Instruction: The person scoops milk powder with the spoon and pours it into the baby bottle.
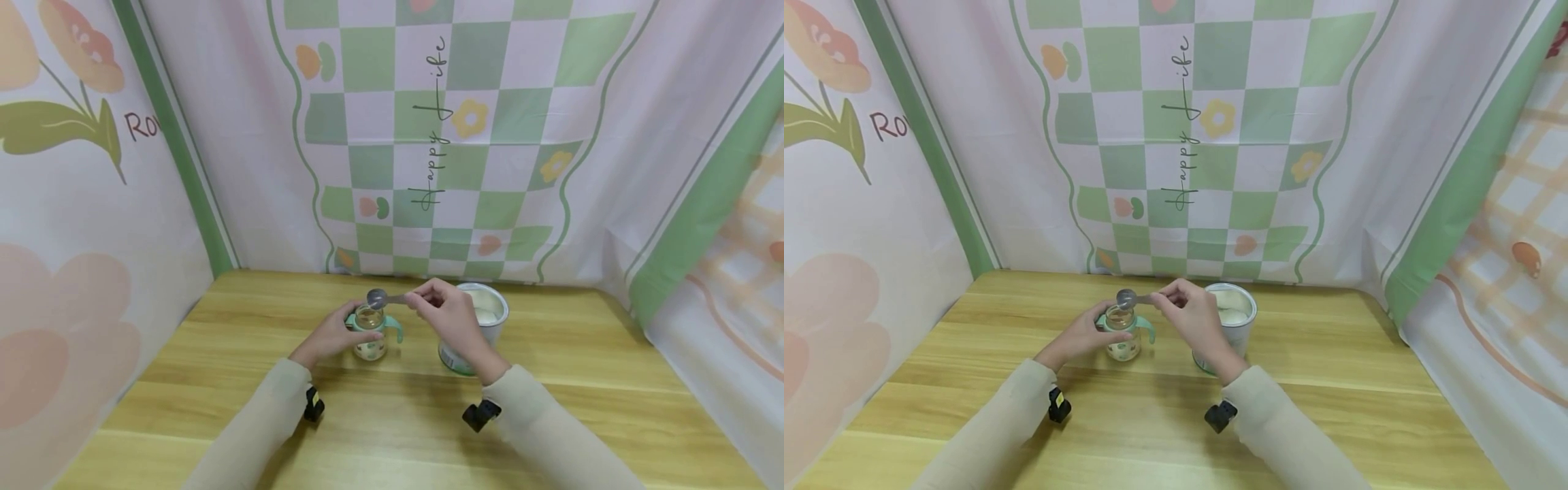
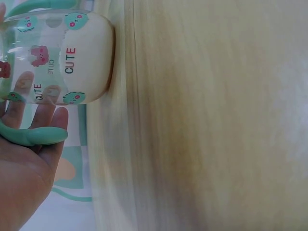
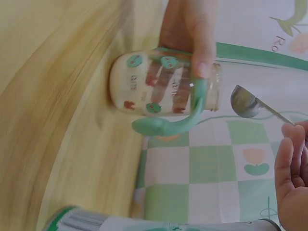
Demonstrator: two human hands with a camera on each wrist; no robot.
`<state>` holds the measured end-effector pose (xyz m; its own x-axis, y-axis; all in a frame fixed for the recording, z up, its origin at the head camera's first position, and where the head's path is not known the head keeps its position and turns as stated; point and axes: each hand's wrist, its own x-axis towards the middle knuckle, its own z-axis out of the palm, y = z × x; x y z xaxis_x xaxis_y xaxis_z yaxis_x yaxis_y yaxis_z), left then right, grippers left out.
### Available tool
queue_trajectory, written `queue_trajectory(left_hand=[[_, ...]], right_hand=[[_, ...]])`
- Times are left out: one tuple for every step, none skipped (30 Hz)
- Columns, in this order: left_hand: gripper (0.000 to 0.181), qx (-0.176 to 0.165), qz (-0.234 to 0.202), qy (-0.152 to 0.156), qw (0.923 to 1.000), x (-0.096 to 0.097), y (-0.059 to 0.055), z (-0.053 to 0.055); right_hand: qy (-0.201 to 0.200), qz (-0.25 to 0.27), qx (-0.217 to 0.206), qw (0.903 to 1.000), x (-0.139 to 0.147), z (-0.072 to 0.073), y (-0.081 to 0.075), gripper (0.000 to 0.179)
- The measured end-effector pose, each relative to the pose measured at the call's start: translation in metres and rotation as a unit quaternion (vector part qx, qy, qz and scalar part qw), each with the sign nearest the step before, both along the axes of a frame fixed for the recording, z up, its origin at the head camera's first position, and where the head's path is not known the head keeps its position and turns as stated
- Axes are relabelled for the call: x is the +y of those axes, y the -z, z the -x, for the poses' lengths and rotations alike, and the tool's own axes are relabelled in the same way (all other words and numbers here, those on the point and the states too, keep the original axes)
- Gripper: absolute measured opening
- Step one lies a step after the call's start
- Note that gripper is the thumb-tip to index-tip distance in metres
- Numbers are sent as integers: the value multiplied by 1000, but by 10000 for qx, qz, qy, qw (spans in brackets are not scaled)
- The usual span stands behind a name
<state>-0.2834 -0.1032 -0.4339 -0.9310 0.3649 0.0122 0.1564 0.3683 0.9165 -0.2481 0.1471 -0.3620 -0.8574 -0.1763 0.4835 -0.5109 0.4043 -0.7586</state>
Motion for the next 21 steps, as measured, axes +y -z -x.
queue_trajectory(left_hand=[[79,0,-2,0,10000,0,0,0],[79,9,-2,2,10000,0,0,0],[79,10,-17,9,10000,0,-1,0],[78,20,-18,8,10000,0,-1,0],[77,27,-17,4,10000,0,-1,0],[77,40,-26,0,10000,0,-1,0],[76,45,-40,3,10000,0,-1,0],[76,51,-38,2,10000,0,-1,0],[75,49,-41,3,10000,0,-1,0],[75,55,-31,0,10000,0,0,0],[75,52,-20,-3,10000,0,0,0],[75,54,-8,-3,10000,0,0,0],[76,50,9,1,10000,0,-1,0],[76,57,38,0,10000,0,-1,0],[76,60,67,-1,10000,-1,-2,0],[77,69,93,0,9999,-1,-2,0],[77,73,111,6,9999,-1,-2,0],[77,79,121,14,9999,-1,-2,0],[77,88,132,19,9999,-1,-3,0],[77,96,143,23,9998,-1,-3,0],[77,106,147,26,9998,-1,-4,0]], right_hand=[[4,124,-225,9997,1,0,-1,16],[10,239,-428,9988,2,0,-2,18],[32,351,-609,9975,2,1,-4,20],[33,461,-758,9961,3,0,-5,23],[40,548,-858,9948,4,0,-6,24],[42,616,-923,9938,4,1,-7,25],[42,681,-1001,9926,5,0,-8,26],[51,707,-1047,9920,4,-3,-13,26],[50,721,-1067,9917,5,-3,-14,25],[35,742,-1067,9915,6,-3,-14,25],[47,739,-1062,9916,7,-3,-15,25],[59,726,-1063,9917,8,-4,-15,26],[63,723,-1064,9917,9,-4,-16,27],[70,701,-1037,9921,11,-4,-16,28],[73,700,-1004,9925,13,-2,-13,29],[85,700,-967,9928,15,-3,-14,31],[105,687,-936,9932,17,-4,-15,31],[115,684,-912,9934,19,-4,-16,32],[103,690,-875,9937,21,-4,-16,32],[105,683,-835,9941,23,-4,-17,32],[114,691,-804,9943,26,-5,-18,32]])
